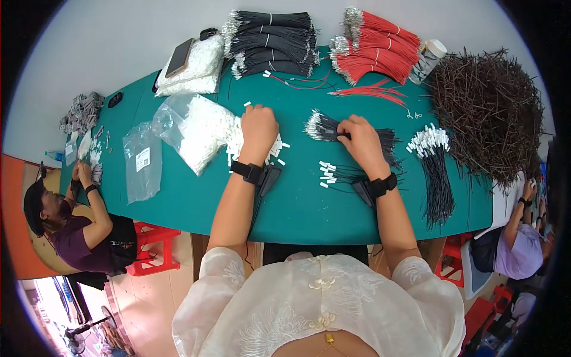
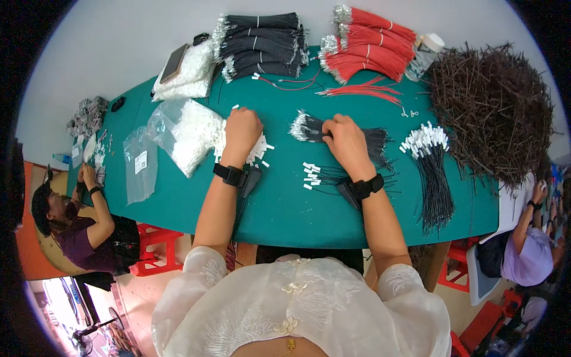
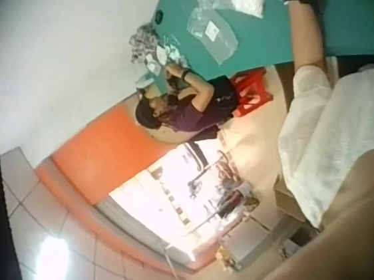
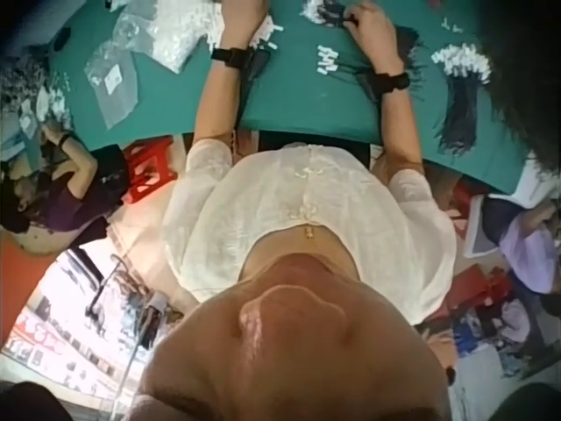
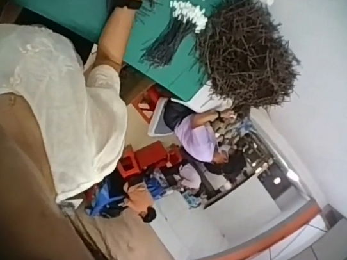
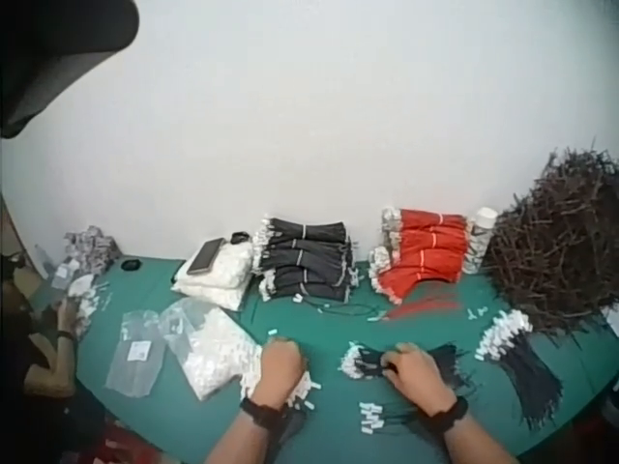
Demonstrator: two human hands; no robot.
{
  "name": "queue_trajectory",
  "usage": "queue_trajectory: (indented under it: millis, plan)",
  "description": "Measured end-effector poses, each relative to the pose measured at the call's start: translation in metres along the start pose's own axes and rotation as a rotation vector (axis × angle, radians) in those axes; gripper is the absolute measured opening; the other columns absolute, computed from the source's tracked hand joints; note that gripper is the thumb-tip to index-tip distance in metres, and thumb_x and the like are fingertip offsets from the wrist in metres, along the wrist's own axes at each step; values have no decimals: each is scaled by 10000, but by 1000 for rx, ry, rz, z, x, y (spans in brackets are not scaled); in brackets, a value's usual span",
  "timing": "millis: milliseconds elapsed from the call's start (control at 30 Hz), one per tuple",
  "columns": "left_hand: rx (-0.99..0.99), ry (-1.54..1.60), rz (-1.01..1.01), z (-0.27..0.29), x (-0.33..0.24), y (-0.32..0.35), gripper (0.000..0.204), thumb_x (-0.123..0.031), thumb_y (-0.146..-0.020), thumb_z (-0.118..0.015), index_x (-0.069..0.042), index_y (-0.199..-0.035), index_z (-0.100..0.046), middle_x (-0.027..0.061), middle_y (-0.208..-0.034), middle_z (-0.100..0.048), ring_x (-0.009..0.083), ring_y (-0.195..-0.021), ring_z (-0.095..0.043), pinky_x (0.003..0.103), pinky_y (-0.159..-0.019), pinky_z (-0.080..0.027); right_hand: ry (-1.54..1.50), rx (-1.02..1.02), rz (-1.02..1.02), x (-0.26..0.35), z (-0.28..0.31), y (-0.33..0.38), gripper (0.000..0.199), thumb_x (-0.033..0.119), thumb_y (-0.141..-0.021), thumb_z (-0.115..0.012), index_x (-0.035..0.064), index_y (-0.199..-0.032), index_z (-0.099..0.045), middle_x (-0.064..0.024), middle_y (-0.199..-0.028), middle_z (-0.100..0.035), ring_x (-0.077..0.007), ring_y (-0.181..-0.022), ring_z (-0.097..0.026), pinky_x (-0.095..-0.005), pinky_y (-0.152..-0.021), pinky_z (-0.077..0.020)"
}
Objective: The person picks up a black wire and a white connector, inserts the wire into the connector by hand, and places the assembled piece onto the table. This process is repeated several times, with the person occasionally adjusting the bundle of black wires.
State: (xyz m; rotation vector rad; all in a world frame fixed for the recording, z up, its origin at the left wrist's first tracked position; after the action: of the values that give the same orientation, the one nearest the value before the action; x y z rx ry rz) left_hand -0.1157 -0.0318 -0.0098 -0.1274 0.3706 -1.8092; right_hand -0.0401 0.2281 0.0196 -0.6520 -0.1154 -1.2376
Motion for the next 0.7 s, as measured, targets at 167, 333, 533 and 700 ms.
queue_trajectory:
  millis: [167,333,533,700]
  plan:
    - [-10,135,0,29,-13,3,156,-156,-759,-773,-29,-831,-718,160,-863,-700,325,-867,-673,401,-772,-552,-50,18,5,-7,1,1,120,27,-761,-750,-5,-839,-665,-97,-827,-651,-321,-847,-611,-419,-743,-492]
    - [133,926,192,60,-38,17,152,-88,-823,-760,-4,-949,-737,136,-860,-739,208,-808,-710,292,-756,-549,-194,-77,59,-11,6,4,110,-7,-793,-726,-4,-889,-673,-108,-806,-671,-284,-763,-635,-371,-678,-502]
    - [179,1570,305,74,-61,40,189,-67,-891,-730,31,-1052,-730,90,-891,-740,128,-826,-690,252,-764,-534,-531,-58,-90,26,30,1,67,-11,-859,-706,-18,-910,-663,-70,-752,-667,-143,-647,-615,-273,-582,-463]
    - [174,1700,297,92,-70,46,187,-55,-885,-738,32,-1051,-735,67,-861,-736,96,-768,-656,224,-717,-520,-818,-43,-194,47,52,6,58,2,-893,-701,-35,-914,-663,-15,-746,-654,-58,-643,-578,-209,-564,-428]
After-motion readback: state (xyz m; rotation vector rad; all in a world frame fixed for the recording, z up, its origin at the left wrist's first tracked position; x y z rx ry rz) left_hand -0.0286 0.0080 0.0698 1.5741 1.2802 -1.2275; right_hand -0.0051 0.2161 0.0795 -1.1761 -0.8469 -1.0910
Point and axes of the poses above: each hand's wrist, its own y-axis away from the middle knuckle, its own z-axis out of the back of the hand, x = y × z, the point moved 1 cm from there along -y, towards the middle knuckle
